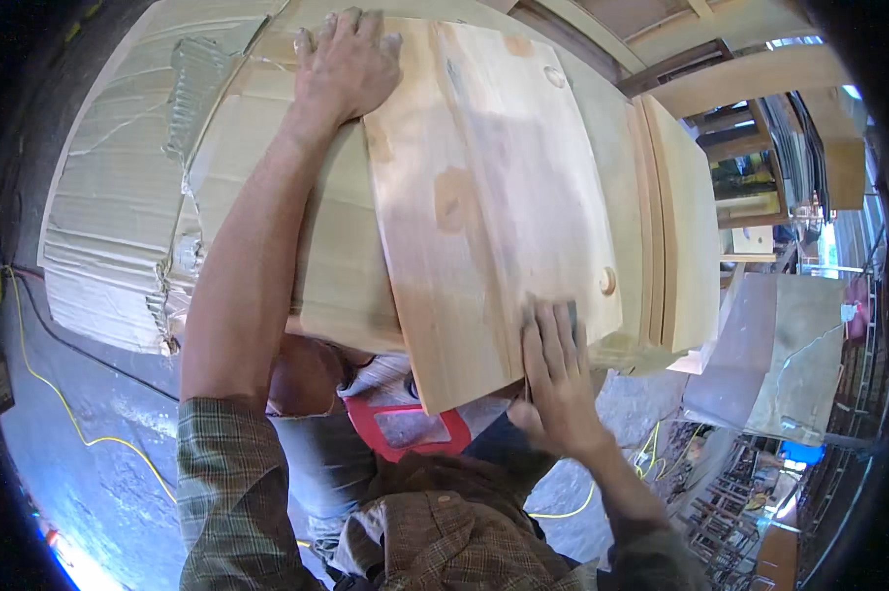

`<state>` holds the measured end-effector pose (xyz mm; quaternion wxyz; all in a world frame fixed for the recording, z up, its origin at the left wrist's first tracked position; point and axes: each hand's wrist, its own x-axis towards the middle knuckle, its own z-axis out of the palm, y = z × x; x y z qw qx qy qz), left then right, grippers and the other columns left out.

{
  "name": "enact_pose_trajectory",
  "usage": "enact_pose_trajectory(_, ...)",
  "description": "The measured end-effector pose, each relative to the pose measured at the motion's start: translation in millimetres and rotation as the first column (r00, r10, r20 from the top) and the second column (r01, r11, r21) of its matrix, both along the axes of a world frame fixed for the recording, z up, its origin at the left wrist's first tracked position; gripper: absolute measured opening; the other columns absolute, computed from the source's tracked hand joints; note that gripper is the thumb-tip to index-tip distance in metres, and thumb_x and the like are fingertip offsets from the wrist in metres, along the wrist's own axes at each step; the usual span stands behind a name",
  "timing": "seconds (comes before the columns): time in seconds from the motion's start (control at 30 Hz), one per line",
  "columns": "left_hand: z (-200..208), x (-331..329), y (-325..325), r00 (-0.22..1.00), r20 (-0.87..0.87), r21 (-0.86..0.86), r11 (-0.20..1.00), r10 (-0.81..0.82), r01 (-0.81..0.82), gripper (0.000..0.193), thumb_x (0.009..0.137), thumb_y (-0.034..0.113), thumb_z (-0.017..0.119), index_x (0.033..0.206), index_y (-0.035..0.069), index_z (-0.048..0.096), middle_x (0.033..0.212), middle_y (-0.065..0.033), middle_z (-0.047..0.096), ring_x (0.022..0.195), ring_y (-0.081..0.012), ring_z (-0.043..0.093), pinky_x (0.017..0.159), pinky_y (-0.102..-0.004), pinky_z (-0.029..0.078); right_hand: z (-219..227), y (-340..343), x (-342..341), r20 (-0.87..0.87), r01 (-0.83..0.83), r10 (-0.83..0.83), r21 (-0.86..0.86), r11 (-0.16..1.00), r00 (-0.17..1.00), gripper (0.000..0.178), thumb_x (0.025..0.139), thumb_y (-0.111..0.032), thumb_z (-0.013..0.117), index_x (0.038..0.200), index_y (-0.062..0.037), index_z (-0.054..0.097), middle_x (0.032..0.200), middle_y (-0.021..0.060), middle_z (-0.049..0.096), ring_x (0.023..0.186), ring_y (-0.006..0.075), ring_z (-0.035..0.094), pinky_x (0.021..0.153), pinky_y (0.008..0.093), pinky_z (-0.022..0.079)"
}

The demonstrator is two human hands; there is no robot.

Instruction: The person sits on a small red stool and sands a light-colored wooden board resting on their lap using a sanding block. They repeatedly rub the surface and edges of the board, occasionally flipping it to work on different sides.

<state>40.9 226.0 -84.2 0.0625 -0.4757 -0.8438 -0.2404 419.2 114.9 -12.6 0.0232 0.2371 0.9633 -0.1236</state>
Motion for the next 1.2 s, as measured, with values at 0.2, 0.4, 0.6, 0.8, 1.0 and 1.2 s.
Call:
enact_pose_trajectory(0.2,8.2,9.0,-4.0,0.997,0.062,0.067,0.997,-0.035,0.031,0.041,0.093,0.031,0.036,0.118,0.004,0.052,0.127,-0.0163,0.048,0.123,-0.0326,0.042,0.104,-0.0592,0.024,-18.7,103.8,-88.2,-0.047,-0.107,0.117,0.186,0.977,0.992,0.074,0.087,-0.037,0.051,0.143,0.0025,0.023,0.149,0.0252,0.020,0.139,0.0449,0.015,0.112,0.0554,0.010)
enact_pose_trajectory(0.4,15.5,9.0,-8.6,0.990,0.119,0.108,0.992,-0.071,0.058,0.043,0.093,0.034,0.036,0.120,0.003,0.050,0.124,-0.0155,0.049,0.123,-0.0320,0.041,0.105,-0.0564,0.023,-55.5,254.9,-253.9,-0.052,-0.021,0.037,0.281,0.960,0.998,0.064,0.098,-0.043,0.025,0.135,0.0075,0.037,0.146,0.0276,0.026,0.138,0.0398,0.018,0.115,0.0444,0.010)
enact_pose_trajectory(0.6,9.6,11.3,-7.3,0.998,0.066,0.098,0.995,0.001,-0.008,0.047,0.095,0.036,0.033,0.125,0.003,0.048,0.128,-0.0158,0.048,0.127,-0.0315,0.038,0.108,-0.0533,0.019,-20.6,115.2,-134.4,0.001,-0.079,0.082,0.270,0.959,0.997,0.079,0.089,-0.046,0.048,0.145,0.0006,0.019,0.150,0.0239,0.021,0.138,0.0439,0.016,0.112,0.0553,0.010)
enact_pose_trajectory(0.8,17.9,11.9,-10.7,0.988,0.149,0.097,0.995,-0.050,0.035,0.049,0.096,0.037,0.031,0.127,0.004,0.050,0.131,-0.0182,0.048,0.127,-0.0338,0.039,0.109,-0.0536,0.019,-0.9,15.5,-30.9,0.079,-0.101,0.102,-0.015,0.995,0.992,0.082,0.087,-0.051,0.050,0.144,0.0013,0.023,0.150,0.0242,0.020,0.139,0.0447,0.014,0.110,0.0581,0.010)
enact_pose_trajectory(1.0,18.4,6.0,-9.1,0.953,0.292,0.169,0.985,-0.083,0.034,0.054,0.098,0.040,0.023,0.125,0.004,0.052,0.131,-0.0197,0.049,0.125,-0.0363,0.041,0.109,-0.0544,0.019,-38.2,184.8,-199.2,-0.167,-0.088,0.105,0.107,0.990,0.980,0.072,0.094,-0.047,0.038,0.145,-0.0001,0.021,0.152,0.0180,0.018,0.140,0.0398,0.015,0.114,0.0466,0.011)
enact_pose_trajectory(1.2,13.7,3.3,-5.7,0.994,0.107,0.148,0.989,-0.011,-0.005,0.052,0.098,0.039,0.024,0.126,0.004,0.051,0.132,-0.0161,0.049,0.128,-0.0346,0.038,0.110,-0.0545,0.017,-46.8,205.8,-239.4,-0.121,-0.027,0.060,0.255,0.967,0.991,0.067,0.095,-0.048,0.031,0.139,0.0026,0.031,0.148,0.0234,0.024,0.138,0.0402,0.018,0.114,0.0451,0.012)
